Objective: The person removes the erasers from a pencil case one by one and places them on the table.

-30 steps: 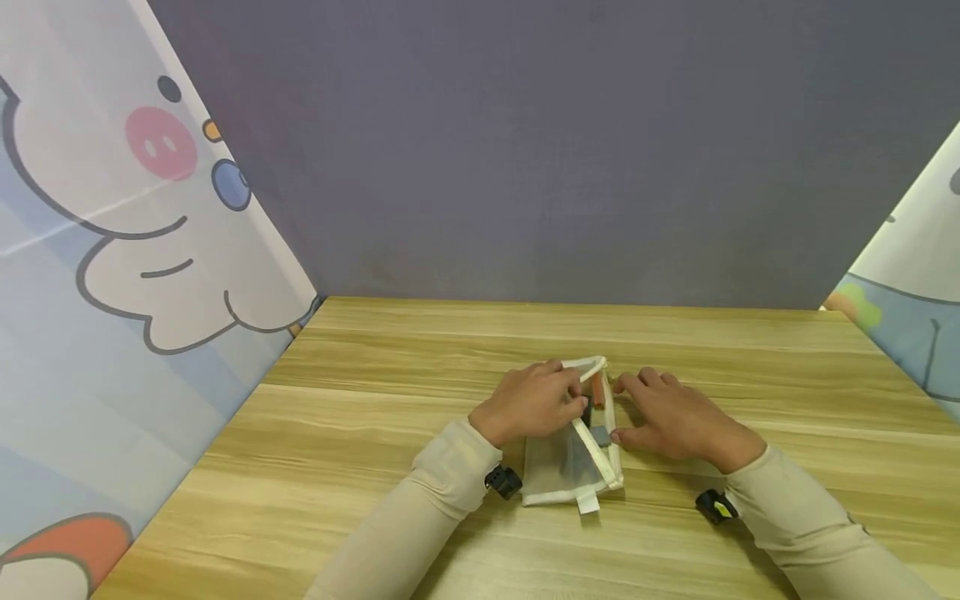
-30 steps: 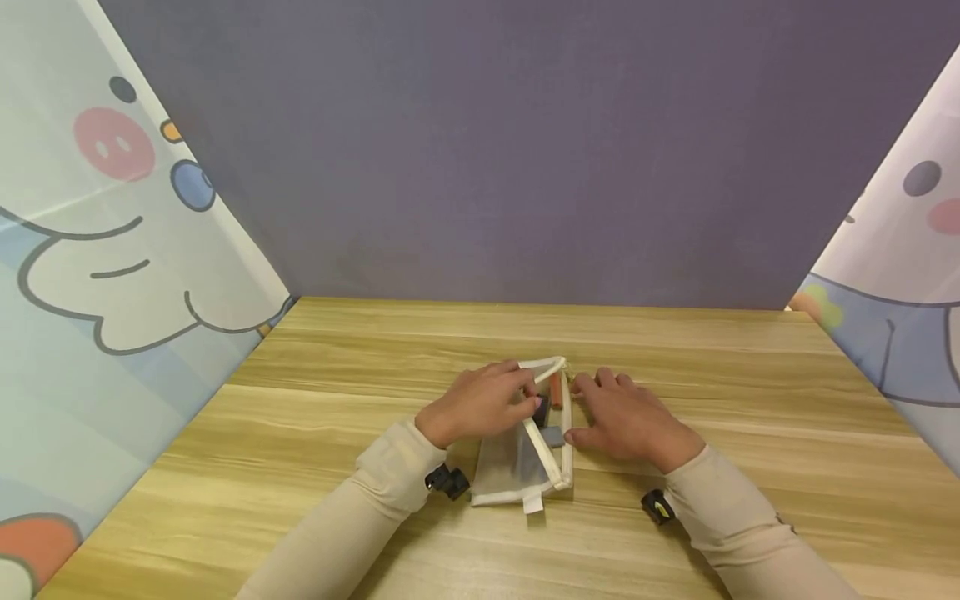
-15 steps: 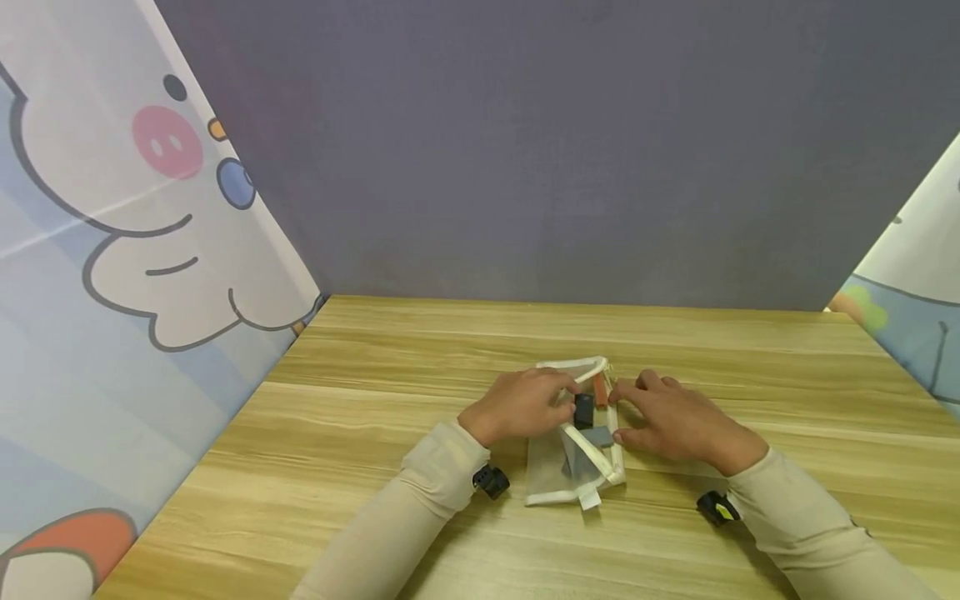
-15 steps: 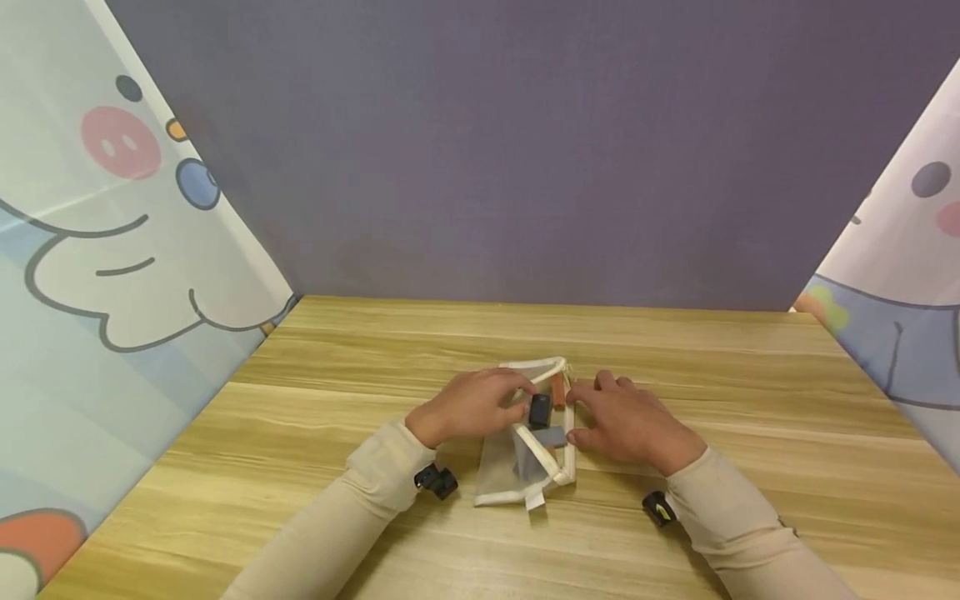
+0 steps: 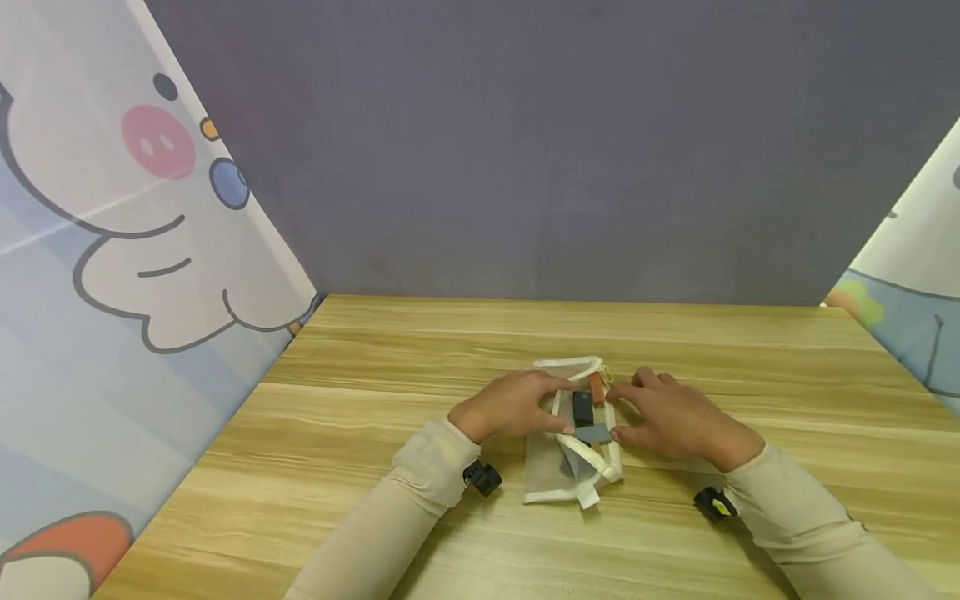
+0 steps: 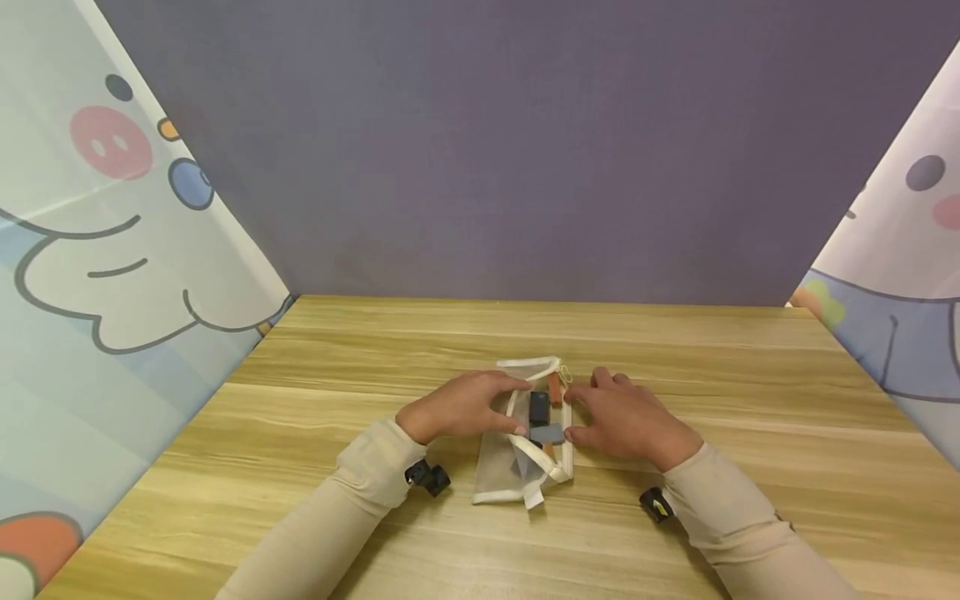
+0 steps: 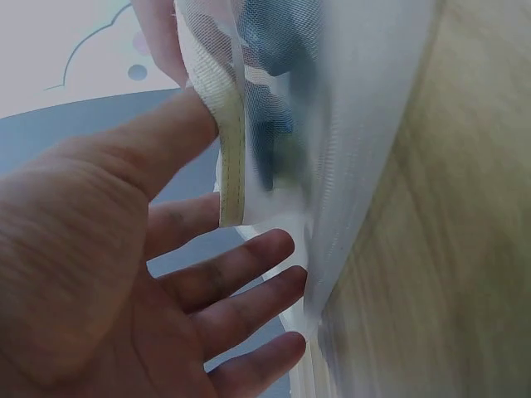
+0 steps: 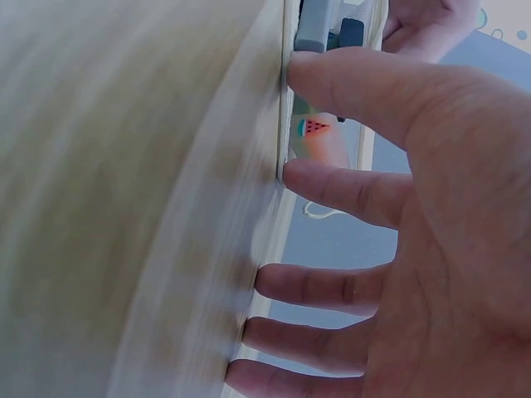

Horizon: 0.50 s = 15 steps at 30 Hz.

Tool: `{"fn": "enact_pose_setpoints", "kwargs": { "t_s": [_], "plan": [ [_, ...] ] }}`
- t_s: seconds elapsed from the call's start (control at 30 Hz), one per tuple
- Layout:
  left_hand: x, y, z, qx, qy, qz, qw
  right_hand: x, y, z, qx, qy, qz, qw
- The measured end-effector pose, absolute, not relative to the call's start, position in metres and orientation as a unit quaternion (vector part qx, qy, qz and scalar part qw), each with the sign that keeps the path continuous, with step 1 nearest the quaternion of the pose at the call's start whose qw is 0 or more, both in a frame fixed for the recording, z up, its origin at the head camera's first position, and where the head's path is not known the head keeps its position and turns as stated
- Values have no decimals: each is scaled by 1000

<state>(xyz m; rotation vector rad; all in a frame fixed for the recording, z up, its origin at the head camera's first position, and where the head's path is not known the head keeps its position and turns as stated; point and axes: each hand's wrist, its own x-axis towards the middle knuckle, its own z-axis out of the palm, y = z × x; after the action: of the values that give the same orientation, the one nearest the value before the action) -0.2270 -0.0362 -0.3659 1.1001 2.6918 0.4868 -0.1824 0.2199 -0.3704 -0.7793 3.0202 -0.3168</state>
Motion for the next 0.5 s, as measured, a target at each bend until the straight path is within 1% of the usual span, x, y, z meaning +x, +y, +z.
{"fn": "enact_pose_setpoints", "kwargs": {
  "t_s": [0.23, 0.5],
  "plan": [
    [-225, -36, -367, 378, 908, 140, 115, -183, 219, -371, -247, 964, -102, 3],
    [-221, -36, -362, 378, 900, 141, 166, -182, 219, -371, -245, 964, -102, -6]
  ]
}}
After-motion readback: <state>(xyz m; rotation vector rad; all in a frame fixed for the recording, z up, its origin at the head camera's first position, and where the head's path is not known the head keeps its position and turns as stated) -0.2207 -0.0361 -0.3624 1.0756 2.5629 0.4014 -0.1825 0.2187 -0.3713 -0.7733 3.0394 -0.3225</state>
